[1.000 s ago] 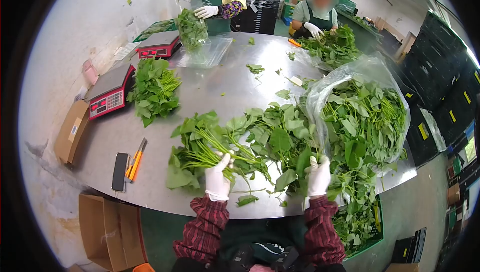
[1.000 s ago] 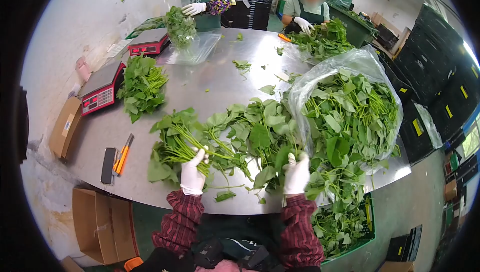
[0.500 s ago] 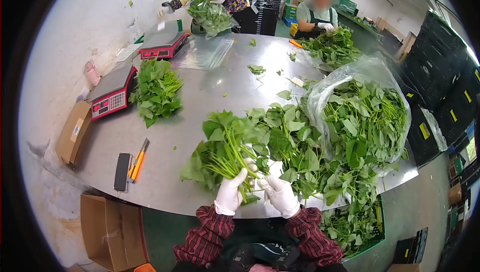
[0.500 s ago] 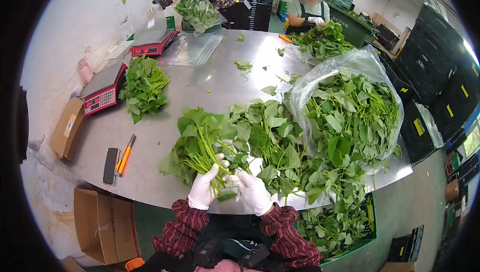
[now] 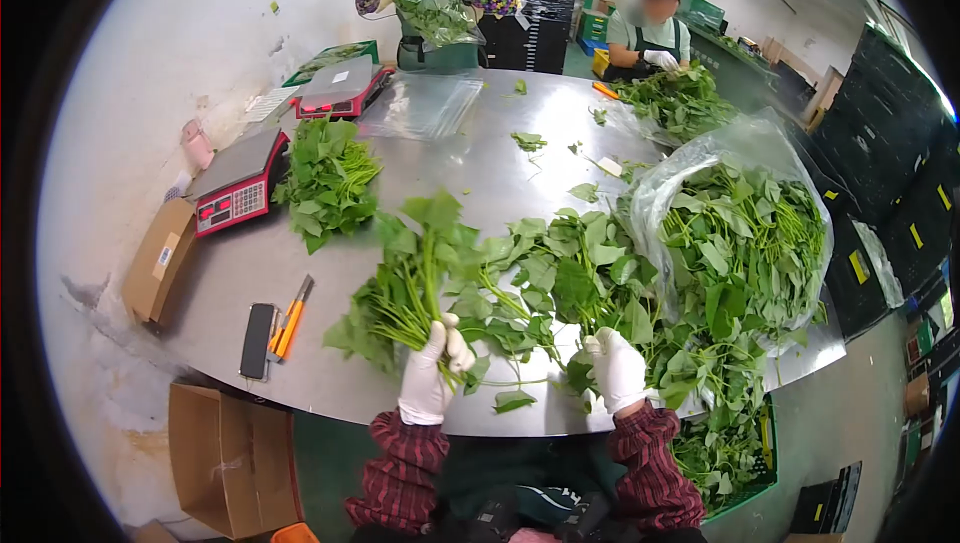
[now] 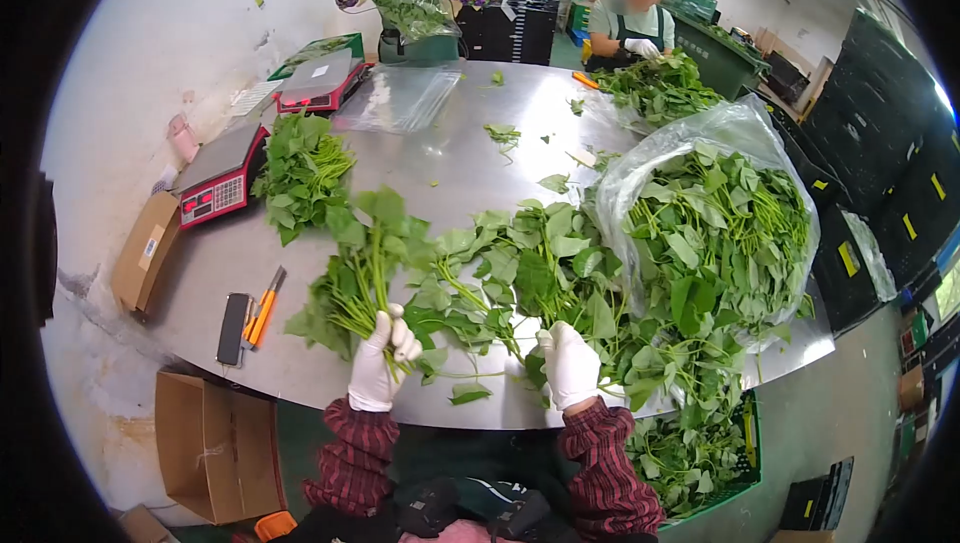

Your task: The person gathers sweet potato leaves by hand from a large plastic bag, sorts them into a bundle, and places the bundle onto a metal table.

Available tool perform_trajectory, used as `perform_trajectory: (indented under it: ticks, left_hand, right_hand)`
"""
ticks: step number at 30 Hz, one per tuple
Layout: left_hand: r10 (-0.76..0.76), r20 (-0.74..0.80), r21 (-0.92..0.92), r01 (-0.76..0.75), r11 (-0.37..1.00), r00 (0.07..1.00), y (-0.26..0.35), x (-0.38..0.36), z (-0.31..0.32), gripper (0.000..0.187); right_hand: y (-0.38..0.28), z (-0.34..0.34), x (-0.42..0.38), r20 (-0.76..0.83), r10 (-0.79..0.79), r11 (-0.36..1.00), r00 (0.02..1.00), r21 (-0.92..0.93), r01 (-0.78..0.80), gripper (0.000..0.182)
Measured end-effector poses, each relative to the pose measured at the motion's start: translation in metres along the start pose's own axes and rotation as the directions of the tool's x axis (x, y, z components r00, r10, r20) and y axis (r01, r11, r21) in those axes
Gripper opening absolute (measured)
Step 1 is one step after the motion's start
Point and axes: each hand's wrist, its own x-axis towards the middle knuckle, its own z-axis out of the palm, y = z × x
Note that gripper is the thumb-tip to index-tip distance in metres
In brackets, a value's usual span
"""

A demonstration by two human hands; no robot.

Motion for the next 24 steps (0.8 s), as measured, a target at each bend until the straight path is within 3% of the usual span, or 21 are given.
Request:
perform_trajectory:
  ticks: [2, 4, 5, 6, 8, 12, 14, 15, 17, 20, 22, 24]
  left_hand:
    - [-0.021, 0.012, -0.020, 0.021, 1.000, 1.000, -0.009, -0.004, -0.003, 0.025]
    - [-0.078, 0.039, -0.074, 0.081, 0.994, 0.996, -0.018, -0.006, -0.007, 0.026]
    - [-0.087, 0.038, -0.064, 0.090, 0.994, 0.995, -0.020, -0.007, -0.007, 0.028]
    - [-0.089, 0.039, -0.065, 0.092, 0.994, 0.995, -0.021, -0.009, -0.005, 0.028]
    - [-0.134, 0.065, -0.049, 0.137, 0.989, 0.989, -0.022, -0.012, 0.000, 0.027]
    - [-0.157, 0.109, -0.015, 0.160, 0.987, 0.982, -0.026, -0.016, 0.006, 0.028]
    - [-0.143, 0.101, -0.012, 0.145, 0.989, 0.985, -0.024, -0.017, 0.009, 0.027]
    - [-0.051, 0.084, 0.021, 0.049, 0.999, 0.995, -0.019, -0.017, 0.012, 0.027]
    - [0.130, 0.046, 0.049, -0.132, 0.990, 0.990, -0.012, -0.016, 0.008, 0.027]
    - [0.251, 0.052, 0.129, -0.256, 0.958, 0.967, -0.002, -0.014, 0.002, 0.023]
    - [0.233, 0.053, 0.123, -0.238, 0.964, 0.971, -0.003, -0.016, 0.005, 0.020]
    - [0.213, 0.051, 0.119, -0.218, 0.969, 0.976, -0.006, -0.019, 0.006, 0.017]
  right_hand:
    - [0.002, 0.012, 0.001, -0.032, -0.074, 0.981, 0.997, 0.179, 0.079, 0.021]
    - [0.006, 0.025, 0.002, -0.071, -0.188, 0.973, 0.980, 0.125, 0.195, 0.020]
    - [0.006, 0.030, 0.001, -0.075, -0.164, 0.973, 0.984, 0.151, 0.174, 0.021]
    - [-0.013, 0.016, -0.001, 0.021, -0.090, 0.953, 0.996, 0.292, 0.080, 0.023]
    - [-0.026, 0.012, -0.002, 0.111, -0.056, 0.941, 0.992, 0.339, 0.015, 0.024]
    - [-0.027, 0.023, -0.001, 0.088, -0.147, 0.920, 0.985, 0.378, 0.104, 0.024]
    - [-0.028, 0.021, 0.001, 0.148, -0.170, 0.960, 0.974, 0.249, 0.130, 0.022]
    - [-0.021, 0.026, 0.003, 0.085, -0.258, 0.957, 0.962, 0.161, 0.242, 0.016]
    - [-0.004, 0.045, 0.014, 0.061, -0.273, 0.958, 0.960, 0.110, 0.266, 0.014]
    - [0.007, 0.070, 0.028, 0.034, -0.270, 0.961, 0.962, 0.065, 0.268, 0.011]
    - [-0.003, 0.078, 0.035, -0.001, -0.281, 0.950, 0.960, 0.142, 0.278, 0.009]
    - [-0.007, 0.090, 0.046, 0.072, -0.240, 0.962, 0.968, 0.152, 0.228, 0.012]
